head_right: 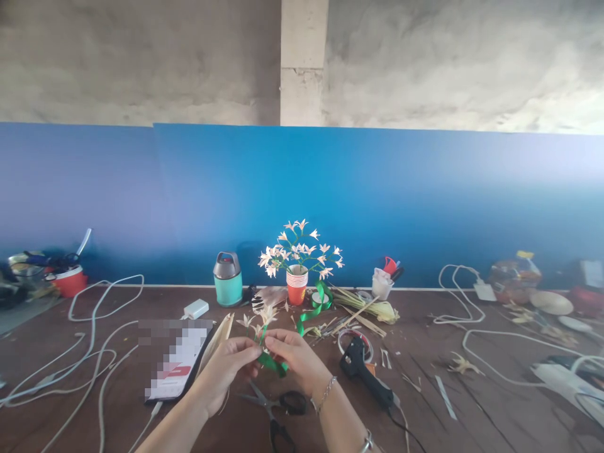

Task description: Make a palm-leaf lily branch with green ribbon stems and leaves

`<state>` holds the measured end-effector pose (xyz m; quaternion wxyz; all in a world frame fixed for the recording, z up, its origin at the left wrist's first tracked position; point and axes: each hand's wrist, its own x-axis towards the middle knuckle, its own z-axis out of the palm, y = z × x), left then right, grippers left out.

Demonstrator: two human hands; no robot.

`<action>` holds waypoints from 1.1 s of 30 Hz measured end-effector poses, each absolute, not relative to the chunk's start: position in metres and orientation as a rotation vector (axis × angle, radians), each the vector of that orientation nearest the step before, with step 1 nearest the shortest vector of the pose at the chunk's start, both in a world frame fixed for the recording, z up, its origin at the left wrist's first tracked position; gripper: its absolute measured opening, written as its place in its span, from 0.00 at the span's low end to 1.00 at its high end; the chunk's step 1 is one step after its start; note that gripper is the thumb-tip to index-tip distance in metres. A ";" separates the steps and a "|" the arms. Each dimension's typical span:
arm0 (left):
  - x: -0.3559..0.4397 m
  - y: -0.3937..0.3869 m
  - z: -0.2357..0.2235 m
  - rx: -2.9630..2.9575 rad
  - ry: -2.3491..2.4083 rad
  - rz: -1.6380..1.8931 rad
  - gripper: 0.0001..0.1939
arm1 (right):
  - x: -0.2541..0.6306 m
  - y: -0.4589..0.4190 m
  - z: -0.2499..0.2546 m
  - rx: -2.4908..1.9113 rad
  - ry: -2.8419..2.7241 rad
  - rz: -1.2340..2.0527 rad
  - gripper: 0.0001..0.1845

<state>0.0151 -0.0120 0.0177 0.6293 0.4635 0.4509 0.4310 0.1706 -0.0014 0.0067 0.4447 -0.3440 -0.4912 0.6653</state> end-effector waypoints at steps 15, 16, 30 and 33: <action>0.021 -0.015 0.014 1.260 1.186 0.921 0.08 | 0.157 0.001 -0.002 -0.948 -1.119 1.437 0.21; 0.021 -0.014 0.012 1.318 1.219 0.929 0.07 | 0.156 0.001 -0.002 -0.968 -1.129 1.410 0.21; 0.018 -0.009 0.009 1.335 1.201 1.087 0.08 | 0.158 0.000 0.003 -1.031 -1.358 1.315 0.20; 0.018 -0.009 0.014 1.167 1.131 1.116 0.09 | 0.162 0.000 0.004 -1.046 -1.391 1.376 0.19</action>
